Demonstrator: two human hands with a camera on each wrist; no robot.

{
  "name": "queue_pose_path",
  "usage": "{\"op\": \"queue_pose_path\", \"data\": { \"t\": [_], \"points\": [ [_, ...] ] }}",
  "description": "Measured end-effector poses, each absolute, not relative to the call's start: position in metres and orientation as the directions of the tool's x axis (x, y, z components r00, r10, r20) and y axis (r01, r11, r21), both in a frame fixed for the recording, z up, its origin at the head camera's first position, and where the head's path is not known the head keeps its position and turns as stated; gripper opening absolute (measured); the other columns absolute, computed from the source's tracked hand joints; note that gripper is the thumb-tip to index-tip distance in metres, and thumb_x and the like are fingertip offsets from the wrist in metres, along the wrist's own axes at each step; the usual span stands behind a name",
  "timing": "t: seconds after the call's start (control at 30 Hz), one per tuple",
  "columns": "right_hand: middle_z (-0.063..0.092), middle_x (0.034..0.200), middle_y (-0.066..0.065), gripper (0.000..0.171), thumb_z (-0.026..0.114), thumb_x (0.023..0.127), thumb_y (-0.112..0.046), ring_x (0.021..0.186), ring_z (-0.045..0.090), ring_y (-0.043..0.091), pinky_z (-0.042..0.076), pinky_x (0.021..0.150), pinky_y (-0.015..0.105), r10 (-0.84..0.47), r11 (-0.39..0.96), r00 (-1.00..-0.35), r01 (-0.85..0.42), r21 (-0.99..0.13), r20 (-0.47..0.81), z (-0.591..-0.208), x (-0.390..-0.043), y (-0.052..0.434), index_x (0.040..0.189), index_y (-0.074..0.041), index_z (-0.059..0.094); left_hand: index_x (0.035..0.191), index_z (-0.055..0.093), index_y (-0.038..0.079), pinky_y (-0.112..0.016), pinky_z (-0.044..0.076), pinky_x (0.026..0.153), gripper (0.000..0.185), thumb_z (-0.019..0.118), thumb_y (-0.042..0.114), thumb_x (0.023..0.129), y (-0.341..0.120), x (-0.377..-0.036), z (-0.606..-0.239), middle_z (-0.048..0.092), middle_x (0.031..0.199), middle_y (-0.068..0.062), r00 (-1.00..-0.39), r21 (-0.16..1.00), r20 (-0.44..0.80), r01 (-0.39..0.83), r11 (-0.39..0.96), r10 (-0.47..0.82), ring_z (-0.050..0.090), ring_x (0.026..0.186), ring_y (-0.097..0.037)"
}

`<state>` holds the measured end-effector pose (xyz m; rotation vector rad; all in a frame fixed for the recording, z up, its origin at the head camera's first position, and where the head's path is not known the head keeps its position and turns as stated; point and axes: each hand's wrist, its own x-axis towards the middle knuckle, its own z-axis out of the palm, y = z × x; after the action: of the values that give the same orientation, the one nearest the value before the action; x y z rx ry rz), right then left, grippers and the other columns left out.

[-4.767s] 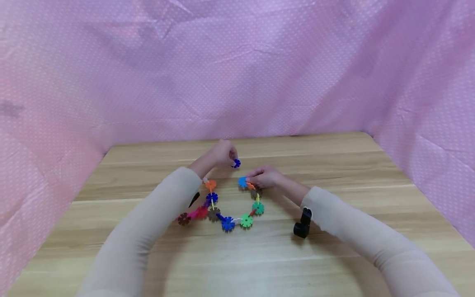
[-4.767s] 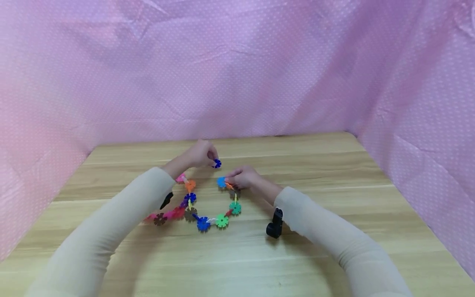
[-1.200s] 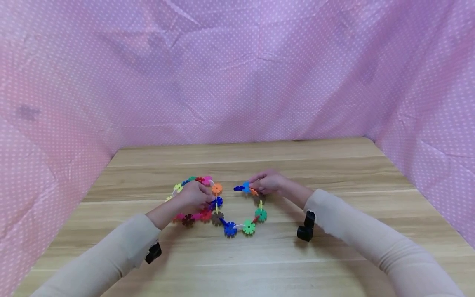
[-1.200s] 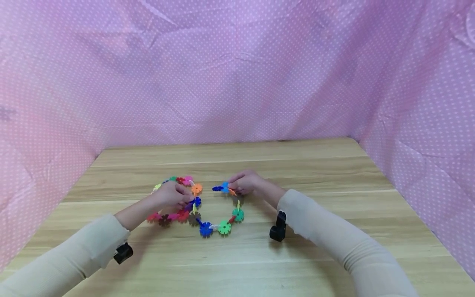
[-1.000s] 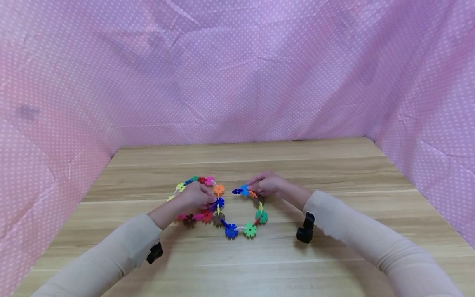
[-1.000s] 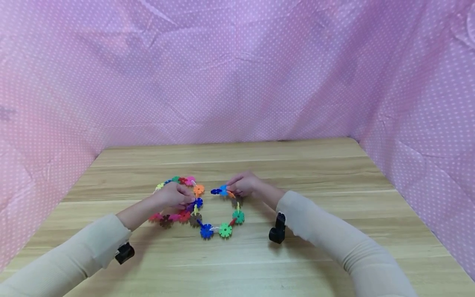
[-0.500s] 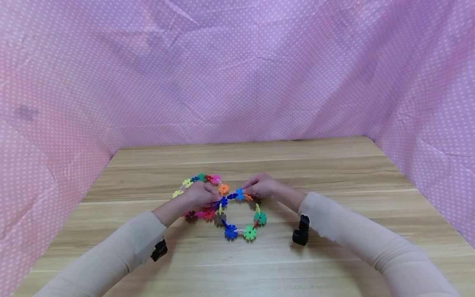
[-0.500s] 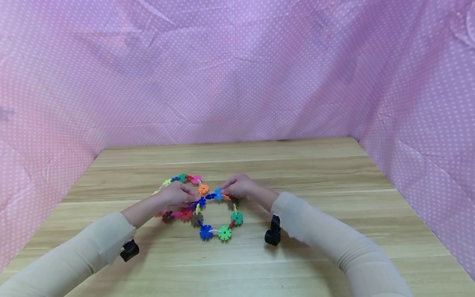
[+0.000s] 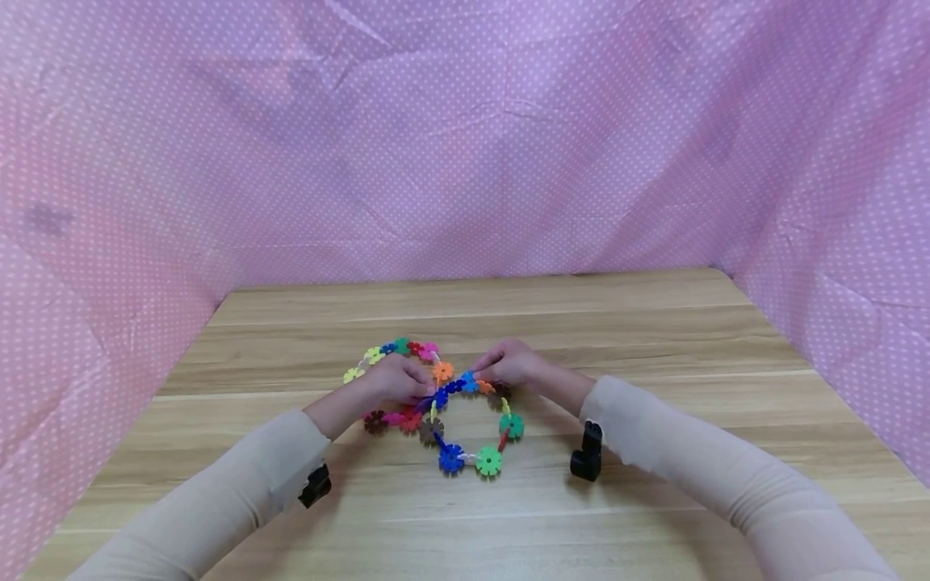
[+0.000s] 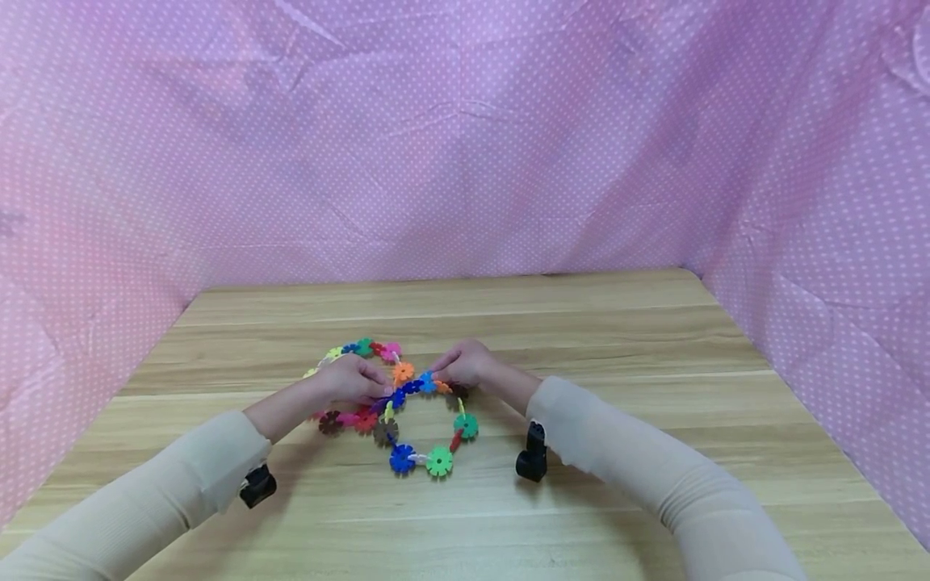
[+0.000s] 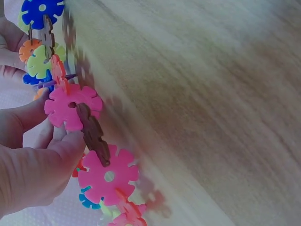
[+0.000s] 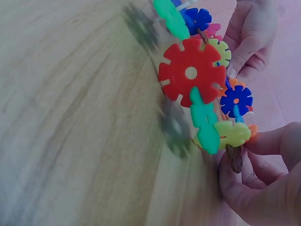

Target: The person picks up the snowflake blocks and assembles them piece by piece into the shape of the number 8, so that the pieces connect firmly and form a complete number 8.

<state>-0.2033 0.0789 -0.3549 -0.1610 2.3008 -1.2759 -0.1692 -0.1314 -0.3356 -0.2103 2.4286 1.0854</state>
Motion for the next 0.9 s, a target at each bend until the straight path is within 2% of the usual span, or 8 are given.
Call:
{"op": "queue_pose_path", "data": {
  "t": [0.13,0.4,0.53,0.7,0.9],
  "points": [
    [0.073,0.11,0.009,0.014,0.073,0.085,-0.012,0.098,0.065,0.015,0.054,0.09,0.032,-0.324,0.582,-0.879,0.105,-0.807,-0.348,-0.3561,-0.2032,0.0784,0.096,-0.007,0.077,0.094,0.075,0.004,-0.033,0.059,0.087,0.01,0.068,0.007,0.088,-0.131,-0.1708,-0.335,0.071,0.109,-0.009,-0.874,0.644,-0.483,-0.309,0.699,0.059,0.068,0.097,-0.016],
    [0.073,0.111,0.008,0.012,0.073,0.085,-0.014,0.1,0.064,0.017,0.053,0.095,0.036,-0.299,0.603,-0.887,0.11,-0.79,-0.352,-0.3547,-0.2018,0.078,0.095,-0.009,0.077,0.098,0.076,0.005,-0.033,0.058,0.087,0.013,0.069,0.011,0.088,-0.1306,-0.1707,-0.3336,0.071,0.113,-0.01,-0.879,0.629,-0.473,-0.282,0.724,0.068,0.068,0.099,-0.017],
    [0.073,0.112,0.008,0.011,0.072,0.085,-0.014,0.104,0.064,0.02,0.051,0.098,0.039,-0.271,0.611,-0.891,0.135,-0.78,-0.366,-0.3539,-0.1992,0.0761,0.093,-0.01,0.078,0.096,0.077,0.009,-0.03,0.058,0.083,0.012,0.07,0.014,0.087,-0.1284,-0.1715,-0.336,0.072,0.111,-0.007,-0.881,0.62,-0.47,-0.283,0.732,0.057,0.065,0.097,-0.015],
    [0.072,0.112,0.009,0.01,0.073,0.084,-0.012,0.106,0.064,0.02,0.052,0.097,0.038,-0.217,0.605,-0.902,0.175,-0.777,-0.373,-0.3551,-0.198,0.0735,0.093,-0.009,0.078,0.095,0.077,0.008,-0.028,0.054,0.081,0.012,0.072,0.014,0.086,-0.1259,-0.1732,-0.3399,0.072,0.11,-0.007,-0.884,0.632,-0.468,-0.325,0.703,0.013,0.061,0.099,-0.018],
    [0.073,0.106,0.008,0.011,0.075,0.083,-0.012,0.094,0.064,0.016,0.056,0.085,0.03,-0.185,0.594,-0.908,0.201,-0.779,-0.375,-0.3568,-0.2008,0.072,0.092,-0.008,0.078,0.098,0.075,0.004,-0.036,0.054,0.091,0.015,0.072,0.012,0.085,-0.1244,-0.1758,-0.3416,0.071,0.113,-0.012,-0.881,0.661,-0.472,-0.368,0.654,-0.019,0.063,0.107,-0.024]
  ]
}}
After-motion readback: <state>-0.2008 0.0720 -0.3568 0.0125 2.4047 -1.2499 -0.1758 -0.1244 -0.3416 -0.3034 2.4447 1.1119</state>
